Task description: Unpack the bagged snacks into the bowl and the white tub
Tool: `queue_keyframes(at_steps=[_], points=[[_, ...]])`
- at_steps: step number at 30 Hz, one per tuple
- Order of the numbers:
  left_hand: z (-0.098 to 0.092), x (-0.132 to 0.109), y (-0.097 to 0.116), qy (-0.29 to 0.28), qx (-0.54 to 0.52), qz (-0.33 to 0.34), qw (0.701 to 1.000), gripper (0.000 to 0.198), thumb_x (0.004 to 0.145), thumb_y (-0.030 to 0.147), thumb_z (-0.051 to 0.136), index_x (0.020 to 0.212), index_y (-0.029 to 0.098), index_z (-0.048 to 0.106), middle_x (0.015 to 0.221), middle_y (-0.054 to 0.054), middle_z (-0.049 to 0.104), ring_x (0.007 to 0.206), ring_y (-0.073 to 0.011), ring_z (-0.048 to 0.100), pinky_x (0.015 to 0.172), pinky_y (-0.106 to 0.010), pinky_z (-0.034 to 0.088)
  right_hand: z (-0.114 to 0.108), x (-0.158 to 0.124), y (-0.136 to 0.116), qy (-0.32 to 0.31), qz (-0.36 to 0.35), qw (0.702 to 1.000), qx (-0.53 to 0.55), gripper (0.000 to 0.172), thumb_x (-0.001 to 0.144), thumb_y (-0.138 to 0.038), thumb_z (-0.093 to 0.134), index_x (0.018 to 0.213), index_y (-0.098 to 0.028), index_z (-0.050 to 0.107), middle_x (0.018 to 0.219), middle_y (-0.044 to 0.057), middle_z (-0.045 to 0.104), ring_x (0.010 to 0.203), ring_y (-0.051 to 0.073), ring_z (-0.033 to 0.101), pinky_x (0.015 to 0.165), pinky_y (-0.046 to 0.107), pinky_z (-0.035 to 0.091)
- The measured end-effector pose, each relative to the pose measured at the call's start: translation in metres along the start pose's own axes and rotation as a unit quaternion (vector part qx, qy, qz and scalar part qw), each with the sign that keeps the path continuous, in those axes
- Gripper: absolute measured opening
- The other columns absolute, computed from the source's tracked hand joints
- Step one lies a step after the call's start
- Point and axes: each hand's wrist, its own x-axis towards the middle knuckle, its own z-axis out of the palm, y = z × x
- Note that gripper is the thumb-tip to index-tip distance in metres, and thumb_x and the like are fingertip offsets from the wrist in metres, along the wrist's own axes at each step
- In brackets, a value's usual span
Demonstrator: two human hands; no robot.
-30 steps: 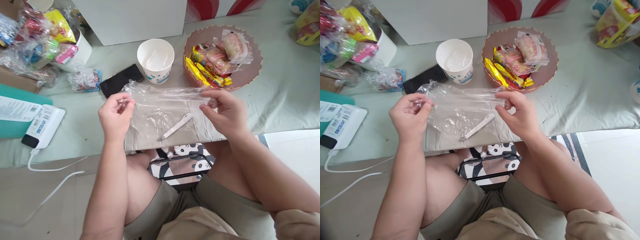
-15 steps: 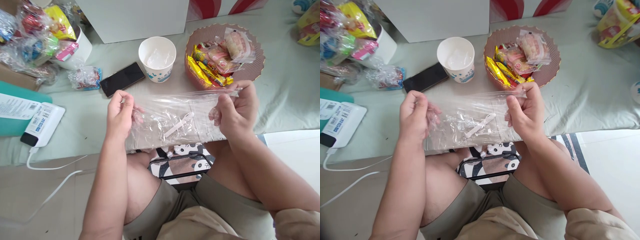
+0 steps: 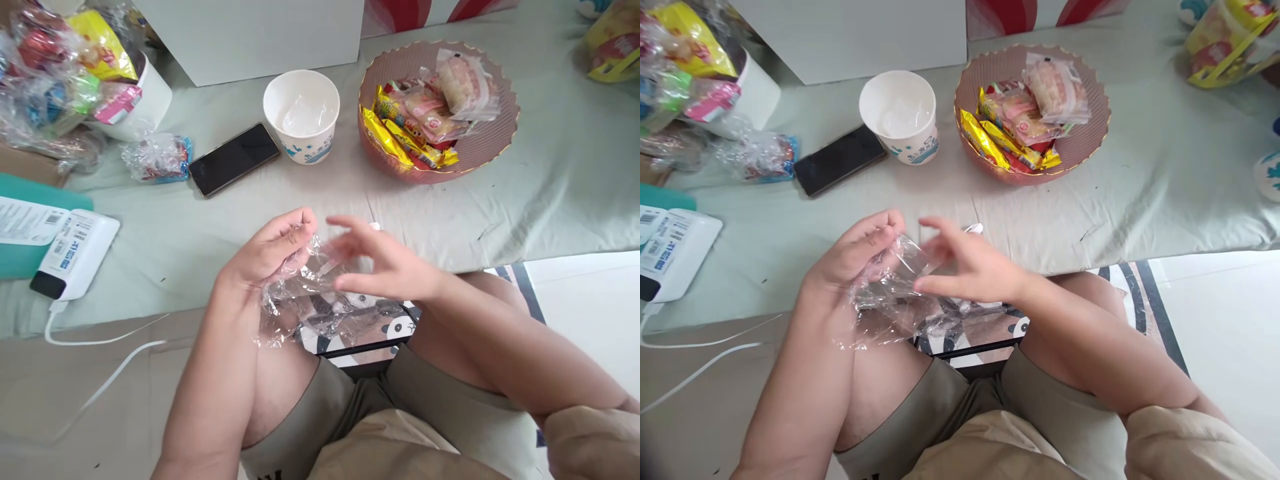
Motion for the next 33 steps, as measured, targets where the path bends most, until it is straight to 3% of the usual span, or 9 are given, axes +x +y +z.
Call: queue_keyframes(at_steps=[3,8,11,15,19,22,26,28,33], points=[[-0.008,0.008,-0.002,0.105,0.009,0.045,0.993,0.041,0.073,0.045,0.089,0.069,0.022,0.055,0.043,0.008,0.038,0.034,-0.0047,0.023,0.034,-0.02,0.011,0.009,0.004,-0.003,-0.082,0.083,0.993,-0.02,0.025,0.096,-0.039,0.063,0.09,-0.015,0.063,0.056,-0.006,0.052,0.052,0.008,0.044,0.054,0.024,0.036],[-0.037,0.01,-0.004,0.293,-0.114,0.188,0.931,0.037,0.066,0.032,0.09,0.064,0.022,0.055,0.047,0.01,0.035,0.039,-0.0042,0.031,0.039,-0.017,0.026,-0.001,-0.001,-0.005,-0.036,0.085,0.996,0.017,0.036,0.093,-0.043,0.067,0.07,-0.017,0.057,0.056,-0.007,0.04,0.051,0.006,0.034,0.051,0.023,0.028],[-0.032,0.01,-0.009,0.2,-0.116,0.19,0.954,0.049,0.061,0.062,0.092,0.083,0.023,0.071,0.077,-0.001,0.069,0.07,-0.0137,0.067,0.063,-0.024,0.056,-0.003,-0.001,-0.002,-0.045,0.076,0.996,0.031,0.034,0.093,-0.042,0.066,0.072,-0.017,0.058,0.057,-0.007,0.04,0.052,0.006,0.034,0.052,0.023,0.028],[-0.013,0.009,-0.012,0.018,0.018,0.023,0.999,0.052,0.063,0.056,0.095,0.092,0.018,0.075,0.081,-0.007,0.075,0.061,-0.0166,0.068,0.051,-0.026,0.051,0.003,0.001,0.001,-0.105,0.087,0.991,0.005,0.029,0.093,-0.037,0.062,0.072,-0.017,0.057,0.058,-0.006,0.045,0.053,0.006,0.037,0.051,0.022,0.03],[-0.02,0.011,-0.007,0.153,0.025,0.067,0.986,0.03,0.066,0.031,0.092,0.064,0.018,0.066,0.048,0.004,0.053,0.037,-0.0051,0.036,0.037,-0.02,0.023,0.0,0.003,0.001,-0.107,0.102,0.989,0.005,0.033,0.094,-0.04,0.063,0.071,-0.018,0.054,0.058,-0.006,0.045,0.054,0.007,0.04,0.053,0.023,0.031],[-0.029,0.013,-0.006,0.247,-0.086,0.167,0.951,0.028,0.069,0.033,0.09,0.068,0.021,0.064,0.052,0.006,0.049,0.043,-0.0058,0.043,0.041,-0.019,0.033,-0.005,0.003,0.002,-0.087,0.109,0.99,0.007,0.043,0.091,-0.047,0.068,0.066,-0.02,0.047,0.056,-0.007,0.04,0.053,0.006,0.037,0.051,0.024,0.029],[-0.019,0.011,-0.007,0.097,-0.099,0.081,0.987,0.055,0.053,0.05,0.1,0.094,0.022,0.076,0.092,-0.006,0.077,0.077,-0.0197,0.072,0.062,-0.029,0.058,-0.003,0.002,0.002,-0.102,0.104,0.989,0.007,0.042,0.092,-0.046,0.067,0.067,-0.02,0.046,0.056,-0.007,0.04,0.052,0.006,0.036,0.051,0.023,0.028],[-0.015,0.007,-0.006,0.017,-0.024,-0.014,0.999,0.049,0.053,0.038,0.102,0.091,0.019,0.077,0.079,-0.007,0.076,0.059,-0.0166,0.068,0.05,-0.025,0.051,-0.001,0.002,0.001,-0.119,0.097,0.988,0.011,0.038,0.093,-0.041,0.064,0.067,-0.02,0.047,0.056,-0.007,0.041,0.053,0.006,0.038,0.051,0.023,0.029],[-0.032,0.004,-0.004,0.188,-0.05,0.091,0.977,0.034,0.062,0.03,0.096,0.061,0.017,0.064,0.047,0.007,0.047,0.035,-0.0001,0.031,0.035,-0.013,0.02,-0.007,0.004,-0.001,-0.075,0.095,0.993,0.007,0.039,0.092,-0.042,0.067,0.066,-0.019,0.05,0.056,-0.007,0.039,0.051,0.006,0.033,0.049,0.024,0.027]])
